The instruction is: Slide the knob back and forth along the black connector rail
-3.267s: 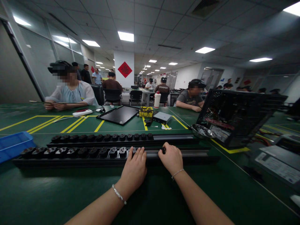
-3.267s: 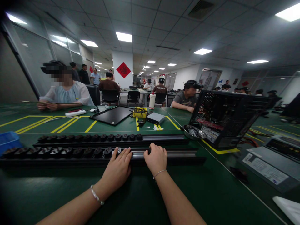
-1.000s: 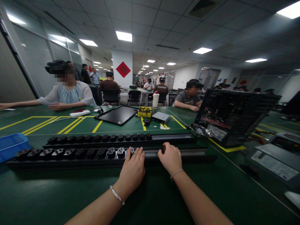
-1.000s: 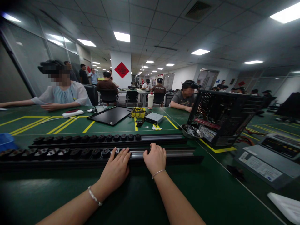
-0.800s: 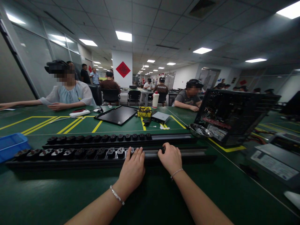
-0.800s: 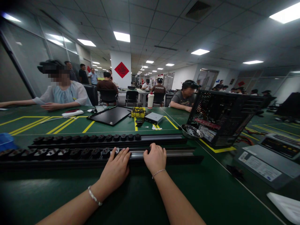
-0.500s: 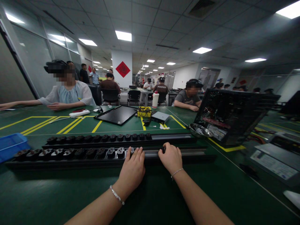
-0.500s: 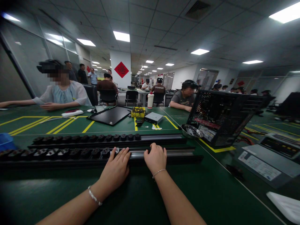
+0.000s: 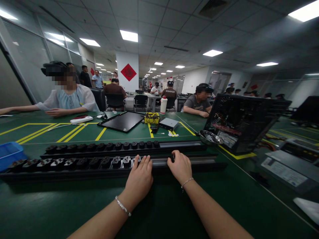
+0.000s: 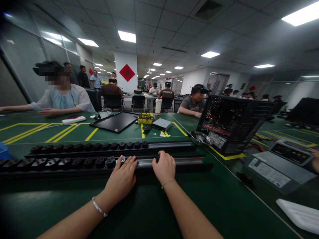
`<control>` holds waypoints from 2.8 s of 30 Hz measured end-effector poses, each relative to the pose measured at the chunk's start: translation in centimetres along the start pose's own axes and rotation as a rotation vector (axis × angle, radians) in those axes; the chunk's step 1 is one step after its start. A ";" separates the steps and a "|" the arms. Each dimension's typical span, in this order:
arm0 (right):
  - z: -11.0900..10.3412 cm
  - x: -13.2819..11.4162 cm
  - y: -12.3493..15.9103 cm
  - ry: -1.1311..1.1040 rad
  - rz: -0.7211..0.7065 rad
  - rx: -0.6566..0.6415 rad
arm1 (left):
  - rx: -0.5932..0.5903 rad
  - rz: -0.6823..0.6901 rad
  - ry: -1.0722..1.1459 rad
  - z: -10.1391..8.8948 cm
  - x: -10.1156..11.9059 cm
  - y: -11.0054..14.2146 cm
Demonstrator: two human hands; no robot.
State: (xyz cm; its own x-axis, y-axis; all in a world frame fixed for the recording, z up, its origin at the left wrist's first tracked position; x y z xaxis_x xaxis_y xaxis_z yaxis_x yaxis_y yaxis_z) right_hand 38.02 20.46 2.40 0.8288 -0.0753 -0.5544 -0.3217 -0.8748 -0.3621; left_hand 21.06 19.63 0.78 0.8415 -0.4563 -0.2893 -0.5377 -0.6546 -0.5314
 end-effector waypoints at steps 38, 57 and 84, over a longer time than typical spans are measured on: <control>-0.1 0.1 -0.1 0.021 0.004 0.005 | 0.009 0.028 -0.012 0.2 -0.1 0.1; -0.3 -0.2 -0.1 0.094 -0.037 -0.019 | 0.029 0.038 -0.049 0.3 -0.1 0.1; -0.5 -0.2 -0.4 0.032 -0.003 -0.026 | 0.022 0.038 -0.071 0.3 -0.1 0.2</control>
State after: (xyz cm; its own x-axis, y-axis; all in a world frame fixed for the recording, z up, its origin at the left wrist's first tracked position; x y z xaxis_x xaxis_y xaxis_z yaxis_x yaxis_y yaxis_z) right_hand 38.20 20.58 2.97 0.8442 -0.0879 -0.5287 -0.3078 -0.8871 -0.3440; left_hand 20.88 19.76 0.43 0.8223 -0.4362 -0.3655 -0.5690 -0.6238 -0.5358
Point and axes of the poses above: each hand's wrist, its own y-axis away from the middle knuckle, its own z-axis out of the palm, x = y × z, the point moved 4 cm from there along -y, towards the middle knuckle, and after that the axes turned 13 degrees about -y, right-handed, at the moved point
